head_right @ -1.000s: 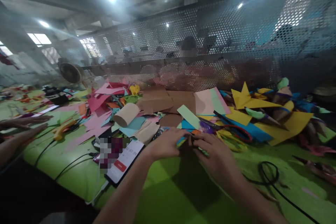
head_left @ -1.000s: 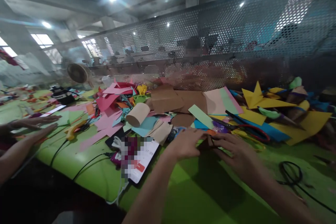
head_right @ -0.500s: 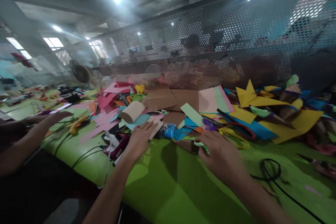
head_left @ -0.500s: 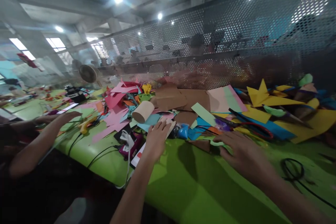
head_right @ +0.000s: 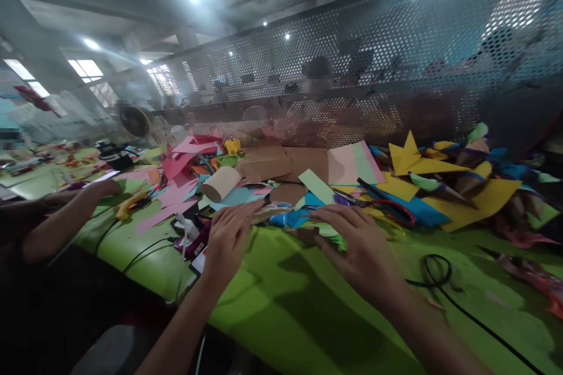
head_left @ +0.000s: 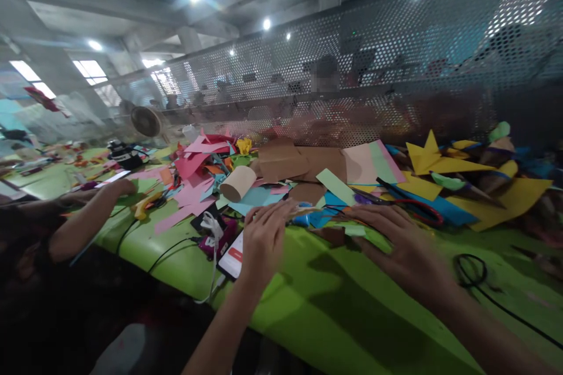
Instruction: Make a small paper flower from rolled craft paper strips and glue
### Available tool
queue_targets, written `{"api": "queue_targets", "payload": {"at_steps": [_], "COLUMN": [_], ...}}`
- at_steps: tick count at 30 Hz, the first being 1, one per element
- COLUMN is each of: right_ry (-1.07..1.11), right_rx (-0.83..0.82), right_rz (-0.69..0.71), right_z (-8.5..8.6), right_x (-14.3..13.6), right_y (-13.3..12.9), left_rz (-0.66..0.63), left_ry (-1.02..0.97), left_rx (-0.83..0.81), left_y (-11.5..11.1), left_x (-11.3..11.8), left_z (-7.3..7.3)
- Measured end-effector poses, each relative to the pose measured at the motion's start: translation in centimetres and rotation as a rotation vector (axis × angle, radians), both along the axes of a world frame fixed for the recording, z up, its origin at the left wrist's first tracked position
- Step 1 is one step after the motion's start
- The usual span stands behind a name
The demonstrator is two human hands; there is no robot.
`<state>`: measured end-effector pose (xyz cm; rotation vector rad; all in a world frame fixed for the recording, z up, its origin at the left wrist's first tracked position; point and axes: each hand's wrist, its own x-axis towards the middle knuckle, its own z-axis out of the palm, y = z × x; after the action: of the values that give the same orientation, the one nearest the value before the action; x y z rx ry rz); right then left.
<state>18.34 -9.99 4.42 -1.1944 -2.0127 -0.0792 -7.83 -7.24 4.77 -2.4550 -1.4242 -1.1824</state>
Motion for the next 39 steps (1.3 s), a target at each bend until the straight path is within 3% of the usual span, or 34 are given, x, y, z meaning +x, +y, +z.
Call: {"api": "queue_targets", "payload": {"at_steps": [2,5,9,12,15,18,20,24,27,33,39], "right_ry": [-0.005,-0.042,-0.104,-0.138,-0.106,-0.037,-0.001,0.002,-0.017,-0.081,-0.158], "right_rx": [-0.029,-0.041,-0.105,-0.201,-0.323,-0.458,-0.529,-0.574,-0.571,-0.557,-0.422], "right_rz": [0.046,0.105,0.180,0.254,0.284,0.259,0.210,0.109,0.047,-0.044,-0.088], "right_z": [0.0,-1.0,-3.4,-4.8,-5.3,-5.1,-4.7,-4.3,-4.4,-5.4,-6.0], "right_x": [-0.4,-0.6,-0.2,0.1,0.1,-0.1,-0.2,-0.8,-1.5,-2.7,-2.6], "right_y": [-1.1,-3.0,-5.5,-6.8,-7.5,-7.6,-7.5,-6.8,-6.1,-5.2,-5.5], "left_rz": [-0.106,-0.300,-0.469,-0.536,-0.560,-0.510,-0.410,-0.132,-0.014,0.040,-0.021], "left_ry": [-0.044,0.001,0.071,0.089,0.049,-0.084,-0.136,-0.058,-0.014,-0.032,0.094], "left_rx": [0.038,-0.032,-0.250,-0.427,-0.508,-0.509,-0.497,-0.463,-0.447,-0.471,-0.404], "left_y": [-2.5,-5.7,-8.3,-9.4,-9.7,-9.7,-9.7,-9.7,-9.6,-9.5,-9.7], "left_x": [0.4,0.7,0.5,0.2,0.0,0.0,0.1,0.3,0.4,0.8,0.5], "left_z": [-0.7,-2.9,-5.7,-6.4,-6.3,-5.9,-5.8,-5.8,-6.1,-6.4,-6.3]}}
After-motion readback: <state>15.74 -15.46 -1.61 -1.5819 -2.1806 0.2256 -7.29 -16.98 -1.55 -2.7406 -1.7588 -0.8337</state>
